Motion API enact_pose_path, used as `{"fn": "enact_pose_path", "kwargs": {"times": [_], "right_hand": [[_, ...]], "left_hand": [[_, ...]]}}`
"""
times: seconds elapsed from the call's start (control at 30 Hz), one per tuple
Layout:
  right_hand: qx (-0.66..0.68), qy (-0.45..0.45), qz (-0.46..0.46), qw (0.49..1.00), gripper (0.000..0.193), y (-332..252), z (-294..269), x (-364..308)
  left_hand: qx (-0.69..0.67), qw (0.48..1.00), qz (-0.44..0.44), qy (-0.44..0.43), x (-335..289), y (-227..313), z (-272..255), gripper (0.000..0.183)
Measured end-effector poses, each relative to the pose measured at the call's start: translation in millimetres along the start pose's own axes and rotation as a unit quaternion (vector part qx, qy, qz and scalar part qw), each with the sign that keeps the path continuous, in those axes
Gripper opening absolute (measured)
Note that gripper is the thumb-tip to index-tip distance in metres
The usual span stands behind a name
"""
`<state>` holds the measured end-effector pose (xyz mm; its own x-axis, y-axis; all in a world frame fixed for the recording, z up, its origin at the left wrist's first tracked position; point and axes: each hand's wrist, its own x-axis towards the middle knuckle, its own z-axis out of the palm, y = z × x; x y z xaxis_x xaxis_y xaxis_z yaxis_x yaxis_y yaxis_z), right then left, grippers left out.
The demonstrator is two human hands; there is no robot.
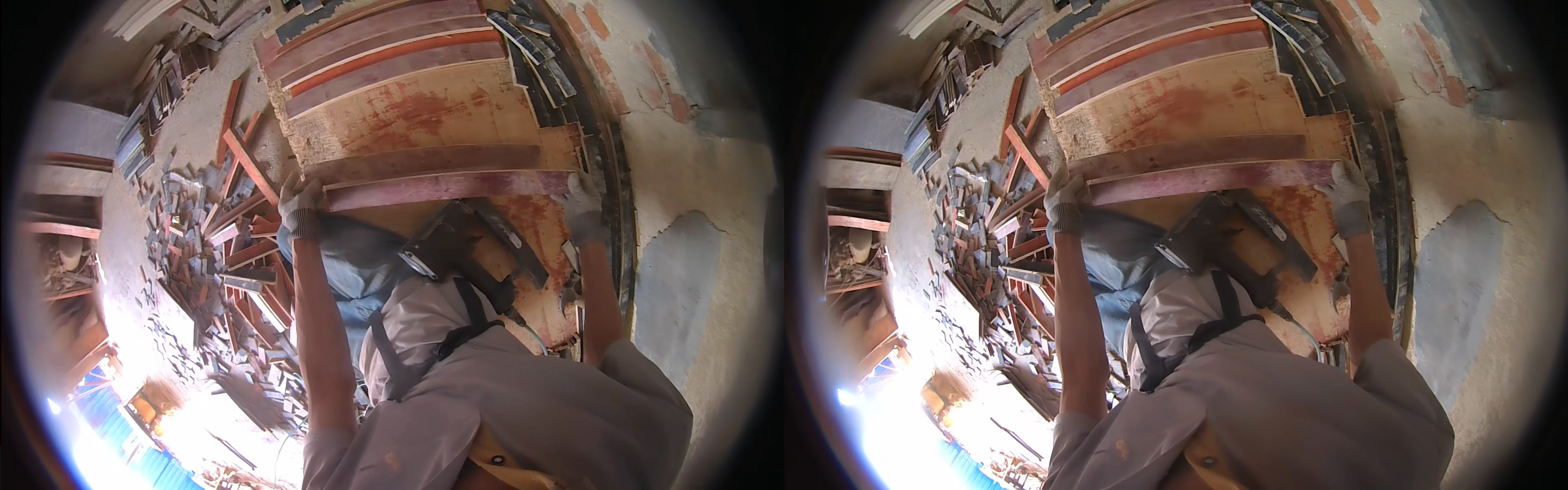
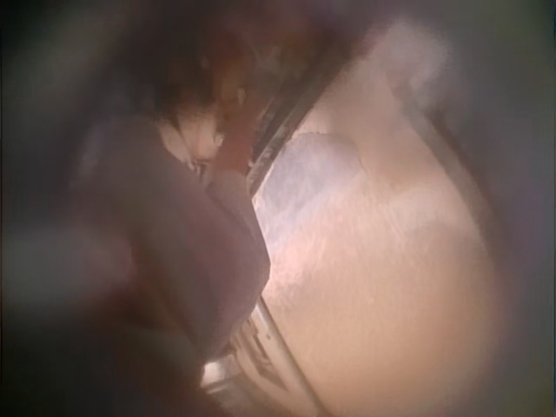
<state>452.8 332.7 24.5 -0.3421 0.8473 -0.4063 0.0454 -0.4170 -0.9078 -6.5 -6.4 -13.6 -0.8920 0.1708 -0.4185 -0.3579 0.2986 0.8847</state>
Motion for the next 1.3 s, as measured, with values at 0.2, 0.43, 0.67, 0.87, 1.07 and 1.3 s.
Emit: {"fn": "enact_pose_path", "kwargs": {"times": [0.2,0.43,0.67,0.87,1.07,1.3], "right_hand": [[0.043,0.035,0.053,0.997,0.033,4,-16,-7],[0.078,0.037,0.070,0.994,0.029,21,3,-8],[0.098,0.009,0.058,0.993,0.029,16,10,-6],[0.133,-0.036,0.065,0.988,0.024,30,-4,-4],[0.138,0.036,0.081,0.986,0.018,39,-5,-1],[0.176,-0.174,-0.056,0.967,0.021,-11,18,15]], "left_hand": [[0.043,0.992,0.090,-0.084,0,-9,-12,0.041],[0.090,0.984,0.125,-0.089,13,-28,-16,0.031],[0.083,0.981,0.098,-0.144,10,-15,-21,0.033],[0.122,0.972,0.120,-0.161,13,-15,-27,0.035],[0.079,0.970,0.137,-0.183,19,-21,-28,0.035],[-0.006,0.982,0.094,-0.163,15,-15,-36,0.036]]}}
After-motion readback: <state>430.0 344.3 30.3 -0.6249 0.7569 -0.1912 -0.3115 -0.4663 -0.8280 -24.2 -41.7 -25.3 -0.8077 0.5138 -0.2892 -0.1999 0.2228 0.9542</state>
